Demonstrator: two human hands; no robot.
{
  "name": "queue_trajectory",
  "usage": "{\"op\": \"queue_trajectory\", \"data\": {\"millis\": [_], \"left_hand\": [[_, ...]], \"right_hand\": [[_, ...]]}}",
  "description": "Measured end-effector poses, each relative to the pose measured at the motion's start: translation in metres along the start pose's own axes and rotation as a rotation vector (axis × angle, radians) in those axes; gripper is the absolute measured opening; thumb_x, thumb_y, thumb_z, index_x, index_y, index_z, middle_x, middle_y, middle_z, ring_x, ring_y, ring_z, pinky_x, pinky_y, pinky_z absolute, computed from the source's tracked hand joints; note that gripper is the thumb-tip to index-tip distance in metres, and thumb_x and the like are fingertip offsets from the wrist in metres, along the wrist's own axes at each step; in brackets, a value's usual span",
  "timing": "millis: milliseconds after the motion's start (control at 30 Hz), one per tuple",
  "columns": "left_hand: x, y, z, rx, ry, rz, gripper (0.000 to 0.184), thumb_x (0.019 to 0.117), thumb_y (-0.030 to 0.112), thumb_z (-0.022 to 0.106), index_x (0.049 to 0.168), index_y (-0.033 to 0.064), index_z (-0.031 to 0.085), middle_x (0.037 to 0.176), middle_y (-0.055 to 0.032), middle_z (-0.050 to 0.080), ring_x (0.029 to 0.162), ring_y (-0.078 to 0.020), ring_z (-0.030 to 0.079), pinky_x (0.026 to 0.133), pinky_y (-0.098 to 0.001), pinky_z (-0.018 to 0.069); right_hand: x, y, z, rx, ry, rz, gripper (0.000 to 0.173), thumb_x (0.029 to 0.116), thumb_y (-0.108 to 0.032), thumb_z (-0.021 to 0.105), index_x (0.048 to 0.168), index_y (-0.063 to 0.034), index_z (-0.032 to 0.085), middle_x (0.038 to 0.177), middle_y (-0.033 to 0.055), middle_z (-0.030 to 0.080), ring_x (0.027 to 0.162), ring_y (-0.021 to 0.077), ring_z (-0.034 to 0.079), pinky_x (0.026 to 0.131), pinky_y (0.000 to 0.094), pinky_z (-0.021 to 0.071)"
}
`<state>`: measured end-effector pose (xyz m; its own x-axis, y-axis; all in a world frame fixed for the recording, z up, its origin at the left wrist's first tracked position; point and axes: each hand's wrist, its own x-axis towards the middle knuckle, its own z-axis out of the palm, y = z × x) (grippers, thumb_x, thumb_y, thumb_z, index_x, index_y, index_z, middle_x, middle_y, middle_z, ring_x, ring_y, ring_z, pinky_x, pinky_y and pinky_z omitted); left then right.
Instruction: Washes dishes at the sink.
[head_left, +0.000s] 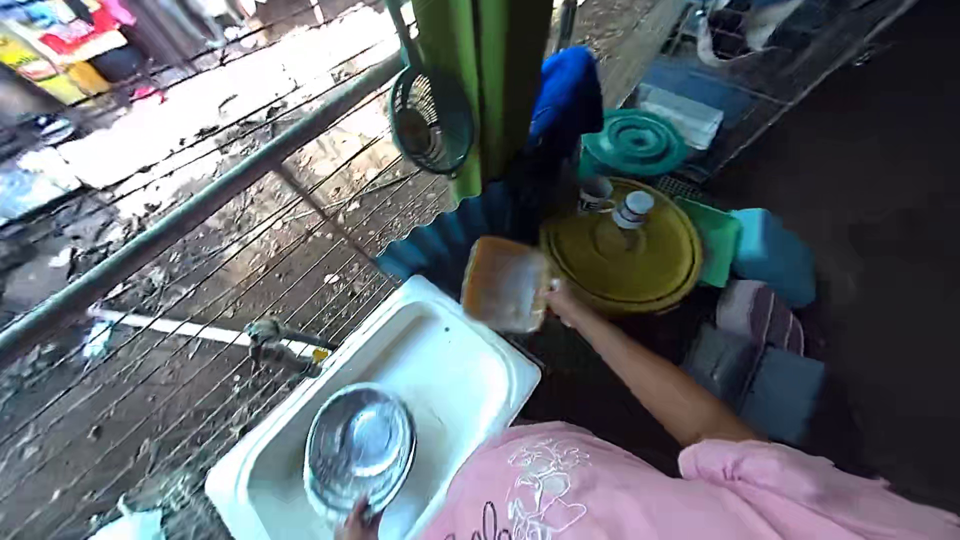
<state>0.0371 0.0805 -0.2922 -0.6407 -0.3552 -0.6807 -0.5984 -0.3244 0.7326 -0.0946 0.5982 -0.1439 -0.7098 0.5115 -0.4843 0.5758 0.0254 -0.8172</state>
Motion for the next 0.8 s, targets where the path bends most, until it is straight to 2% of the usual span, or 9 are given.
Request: {"op": "queue_trajectory", "data": {"millis": [200, 300, 367, 467, 533, 633, 667, 733, 800], "left_hand": [[0.035, 0.005, 0.097, -0.146, 0.026, 0.008, 0.067, 0.1066, 0.008, 0.049, 0.162, 0.0135, 0.011, 0.146, -0.0265, 0.043, 0.11, -0.0306, 0.059, 0.088, -0.0462, 0.0536], [0.049, 0.034, 0.107, 0.129, 0.083, 0.147, 0.073, 0.1033, 0.011, 0.058, 0.161, -0.001, 0.015, 0.158, -0.0311, 0.031, 0.14, -0.0378, 0.043, 0.111, -0.05, 0.0418], [0.05, 0.07, 0.107, 0.361, 0.141, 0.301, 0.067, 0.1015, 0.014, 0.061, 0.156, -0.0065, 0.028, 0.155, -0.0335, 0.037, 0.144, -0.0428, 0.04, 0.118, -0.0524, 0.0342], [0.048, 0.124, 0.109, 0.373, 0.09, 0.428, 0.043, 0.103, 0.008, 0.054, 0.143, -0.0083, 0.05, 0.142, -0.0306, 0.054, 0.133, -0.0372, 0.053, 0.113, -0.0473, 0.0404], [0.048, 0.154, 0.121, 0.155, -0.04, 0.296, 0.035, 0.1071, 0.006, 0.045, 0.138, -0.0079, 0.052, 0.129, -0.0233, 0.06, 0.112, -0.0226, 0.062, 0.097, -0.0355, 0.0499], [0.056, 0.186, 0.152, -0.041, -0.171, 0.147, 0.029, 0.1064, 0.001, 0.043, 0.133, -0.0077, 0.049, 0.11, -0.016, 0.062, 0.086, -0.0145, 0.063, 0.081, -0.0291, 0.0535], [0.057, 0.195, 0.164, -0.089, -0.191, 0.151, 0.026, 0.1049, -0.001, 0.045, 0.13, -0.0056, 0.05, 0.105, -0.0127, 0.062, 0.081, -0.0126, 0.061, 0.077, -0.0276, 0.0536], [0.058, 0.21, 0.183, -0.177, -0.271, 0.229, 0.024, 0.1059, 0.004, 0.043, 0.125, -0.0014, 0.056, 0.094, -0.0045, 0.064, 0.069, -0.0046, 0.056, 0.063, -0.0196, 0.0488], [0.068, 0.215, 0.197, -0.211, -0.327, 0.31, 0.022, 0.108, 0.012, 0.047, 0.121, 0.0013, 0.061, 0.082, 0.0022, 0.065, 0.053, 0.0039, 0.047, 0.046, -0.0121, 0.0384]], "right_hand": [[0.049, 0.046, -0.068, 0.143, 0.41, 0.081, 0.051, 0.104, -0.006, 0.053, 0.15, 0.0039, 0.035, 0.135, 0.0297, 0.054, 0.101, 0.034, 0.067, 0.081, 0.0461, 0.0598], [0.066, 0.065, -0.079, 0.243, 0.493, 0.112, 0.054, 0.1059, -0.007, 0.048, 0.155, 0.0014, 0.028, 0.144, 0.0279, 0.048, 0.112, 0.0337, 0.065, 0.087, 0.0442, 0.0588], [0.075, 0.075, -0.082, 0.316, 0.511, 0.105, 0.051, 0.1072, -0.009, 0.045, 0.154, 0.0023, 0.029, 0.146, 0.0266, 0.047, 0.117, 0.0325, 0.064, 0.091, 0.0428, 0.0583], [0.072, 0.076, -0.073, 0.545, 0.521, 0.096, 0.046, 0.1118, -0.019, 0.037, 0.153, 0.0009, 0.031, 0.146, 0.0226, 0.047, 0.12, 0.0283, 0.06, 0.096, 0.0382, 0.0542], [0.058, 0.067, -0.054, 0.727, 0.537, 0.139, 0.052, 0.1131, -0.037, 0.03, 0.155, -0.0051, 0.03, 0.145, 0.019, 0.047, 0.119, 0.0255, 0.059, 0.097, 0.0366, 0.0516], [0.021, 0.042, 0.01, 0.689, 0.463, 0.192, 0.056, 0.1103, -0.053, 0.023, 0.141, -0.0086, 0.038, 0.108, 0.0061, 0.048, 0.082, 0.0123, 0.053, 0.072, 0.0281, 0.0472], [0.006, 0.028, 0.041, 0.614, 0.363, 0.165, 0.051, 0.1107, -0.05, 0.024, 0.136, -0.0093, 0.041, 0.104, 0.0047, 0.052, 0.078, 0.0101, 0.056, 0.067, 0.0258, 0.0485], [-0.029, -0.009, 0.106, 0.442, 0.031, -0.011, 0.049, 0.1126, -0.032, 0.029, 0.151, -0.0039, 0.038, 0.135, 0.0145, 0.057, 0.107, 0.0181, 0.061, 0.086, 0.0337, 0.0509], [-0.055, -0.047, 0.172, 0.224, -0.226, -0.301, 0.045, 0.1094, -0.015, 0.038, 0.15, 0.0021, 0.038, 0.136, 0.0191, 0.057, 0.106, 0.0194, 0.063, 0.087, 0.0346, 0.0538]]}}
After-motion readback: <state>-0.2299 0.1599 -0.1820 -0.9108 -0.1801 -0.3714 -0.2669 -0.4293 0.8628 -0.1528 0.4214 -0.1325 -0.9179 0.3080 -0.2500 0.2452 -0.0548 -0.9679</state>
